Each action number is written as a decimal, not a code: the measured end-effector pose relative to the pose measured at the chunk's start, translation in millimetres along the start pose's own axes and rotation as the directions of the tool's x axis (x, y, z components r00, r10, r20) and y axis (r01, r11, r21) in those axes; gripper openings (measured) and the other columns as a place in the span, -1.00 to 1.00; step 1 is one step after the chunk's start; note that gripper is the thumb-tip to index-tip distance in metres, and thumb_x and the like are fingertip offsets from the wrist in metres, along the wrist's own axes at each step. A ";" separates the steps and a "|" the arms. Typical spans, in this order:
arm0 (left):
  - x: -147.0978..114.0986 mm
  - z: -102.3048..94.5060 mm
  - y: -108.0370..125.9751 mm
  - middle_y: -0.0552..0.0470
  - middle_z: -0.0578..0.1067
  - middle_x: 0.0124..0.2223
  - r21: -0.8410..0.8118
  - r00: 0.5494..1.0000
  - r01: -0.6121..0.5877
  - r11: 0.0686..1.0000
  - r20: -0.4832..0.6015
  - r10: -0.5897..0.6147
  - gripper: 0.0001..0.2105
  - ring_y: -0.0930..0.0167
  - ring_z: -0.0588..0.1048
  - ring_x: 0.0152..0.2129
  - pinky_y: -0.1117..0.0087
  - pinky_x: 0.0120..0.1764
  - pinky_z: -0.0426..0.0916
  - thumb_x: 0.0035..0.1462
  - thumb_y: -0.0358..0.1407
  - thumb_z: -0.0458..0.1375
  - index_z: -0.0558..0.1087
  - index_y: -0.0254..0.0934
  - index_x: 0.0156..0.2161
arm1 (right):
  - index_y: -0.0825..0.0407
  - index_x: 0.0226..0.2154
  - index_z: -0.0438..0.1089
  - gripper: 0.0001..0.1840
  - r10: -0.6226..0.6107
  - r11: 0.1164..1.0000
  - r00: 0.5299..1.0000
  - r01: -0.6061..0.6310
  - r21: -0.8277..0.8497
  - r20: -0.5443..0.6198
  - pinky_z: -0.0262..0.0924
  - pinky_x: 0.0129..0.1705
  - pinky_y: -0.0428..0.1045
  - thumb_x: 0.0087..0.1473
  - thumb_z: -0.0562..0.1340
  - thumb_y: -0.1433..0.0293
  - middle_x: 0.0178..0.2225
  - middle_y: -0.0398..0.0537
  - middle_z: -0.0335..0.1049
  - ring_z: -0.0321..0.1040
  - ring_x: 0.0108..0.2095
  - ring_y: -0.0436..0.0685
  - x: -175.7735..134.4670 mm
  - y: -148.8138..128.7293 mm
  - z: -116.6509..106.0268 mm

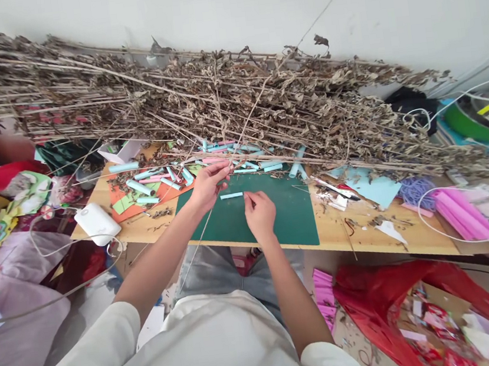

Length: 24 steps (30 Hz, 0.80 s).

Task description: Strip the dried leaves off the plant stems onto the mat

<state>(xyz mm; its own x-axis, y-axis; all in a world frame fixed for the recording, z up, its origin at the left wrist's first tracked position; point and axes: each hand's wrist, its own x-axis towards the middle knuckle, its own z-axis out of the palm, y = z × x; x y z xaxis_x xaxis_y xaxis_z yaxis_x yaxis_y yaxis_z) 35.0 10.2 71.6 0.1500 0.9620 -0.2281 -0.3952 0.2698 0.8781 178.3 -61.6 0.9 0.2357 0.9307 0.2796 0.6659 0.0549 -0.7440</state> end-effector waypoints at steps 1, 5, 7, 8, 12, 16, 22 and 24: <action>-4.8 -2.3 -0.1 0.02 0.52 -0.35 0.006 1.000 0.008 1.000 -0.005 -0.008 -0.70 0.61 0.38 -0.53 0.62 -0.54 0.25 -0.12 -0.32 0.41 0.56 -0.36 -0.22 | 0.05 -0.23 0.57 -0.63 -0.014 0.998 1.000 0.015 -0.064 0.016 0.27 -0.20 0.03 0.21 0.10 0.23 -0.34 0.03 0.48 0.37 -0.33 0.12 5.5 4.1 -1.8; -25.5 -13.6 -4.4 0.03 0.52 -0.33 0.010 0.999 0.030 0.999 -0.029 -0.030 -0.64 0.59 0.40 -0.52 0.60 -0.54 0.27 -0.18 -0.25 0.44 0.58 -0.34 -0.21 | 0.12 -0.07 0.50 -0.61 -0.104 0.979 0.994 0.095 -0.182 -0.039 0.29 -0.02 0.16 0.18 0.12 0.27 -0.18 0.19 0.45 0.36 -0.11 0.25 12.2 6.7 -11.5; -34.8 -19.4 -9.2 0.03 0.53 -0.34 0.042 0.998 0.044 0.998 -0.056 -0.042 -0.62 0.58 0.40 -0.52 0.59 -0.55 0.25 -0.19 -0.21 0.44 0.58 -0.33 -0.22 | 0.09 -0.01 0.45 -0.61 -0.180 0.977 0.971 0.159 -0.142 -0.156 0.29 0.05 0.18 0.19 0.10 0.30 -0.08 0.20 0.42 0.35 -0.03 0.25 5.4 -2.9 -17.4; -38.9 -21.9 -12.3 0.03 0.53 -0.35 0.062 0.997 0.051 0.997 -0.067 -0.047 -0.61 0.57 0.40 -0.52 0.59 -0.56 0.24 -0.19 -0.20 0.44 0.59 -0.33 -0.22 | 0.06 0.00 0.43 -0.63 -0.225 0.972 0.956 0.206 -0.117 -0.186 0.29 0.07 0.16 0.21 0.09 0.31 -0.04 0.19 0.41 0.35 0.00 0.23 0.4 -9.6 -19.5; -50.9 -27.8 -27.4 0.02 0.55 -0.34 0.075 0.997 0.058 0.995 -0.062 -0.054 -0.60 0.56 0.41 -0.51 0.57 -0.52 0.28 -0.17 -0.17 0.44 0.61 -0.32 -0.19 | -0.04 0.04 0.39 -0.64 -0.397 0.916 0.917 0.394 -0.076 -0.028 0.32 0.10 0.08 0.24 0.08 0.34 0.07 0.09 0.41 0.37 0.07 0.17 -17.4 -33.5 -15.9; -58.8 -29.1 -41.3 0.02 0.55 -0.36 0.056 0.997 0.034 0.998 -0.069 -0.030 -0.61 0.58 0.39 -0.53 0.57 -0.48 0.30 -0.10 -0.16 0.40 0.61 -0.33 -0.16 | -0.02 0.07 0.38 -0.63 -0.411 0.903 0.910 0.414 -0.112 0.056 0.32 0.09 0.06 0.28 0.05 0.35 0.07 0.08 0.43 0.38 0.08 0.17 -22.9 -33.9 -0.1; -72.2 -32.8 -56.8 0.02 0.52 -0.38 0.149 0.996 0.001 0.989 -0.093 0.014 -0.68 0.57 0.37 -0.57 0.52 -0.50 0.32 -0.07 -0.18 0.37 0.62 -0.34 -0.21 | -0.01 -0.10 0.48 -0.69 -0.371 0.916 0.926 0.378 -0.134 0.071 0.35 -0.05 0.03 0.29 0.05 0.34 -0.13 0.07 0.51 0.45 -0.12 0.12 -36.7 -19.2 9.5; -75.0 -33.9 -62.2 0.04 0.50 -0.39 0.174 0.995 -0.019 0.985 -0.098 0.036 -0.69 0.58 0.35 -0.59 0.51 -0.51 0.30 -0.05 -0.18 0.36 0.62 -0.34 -0.21 | -0.02 -0.15 0.50 -0.70 -0.374 0.915 0.924 0.381 -0.133 0.074 0.34 -0.11 0.00 0.28 0.05 0.36 -0.18 0.05 0.52 0.46 -0.18 0.10 -43.0 -18.7 10.2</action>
<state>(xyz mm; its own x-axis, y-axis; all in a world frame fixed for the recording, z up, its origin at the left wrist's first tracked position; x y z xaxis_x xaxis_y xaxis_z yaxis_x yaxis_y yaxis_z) 17.7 -77.4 19.9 0.0461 0.9706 -0.2364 -0.2343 0.2406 0.9419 148.5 -98.9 -3.4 -0.0837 0.8665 0.4921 0.7935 0.3567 -0.4931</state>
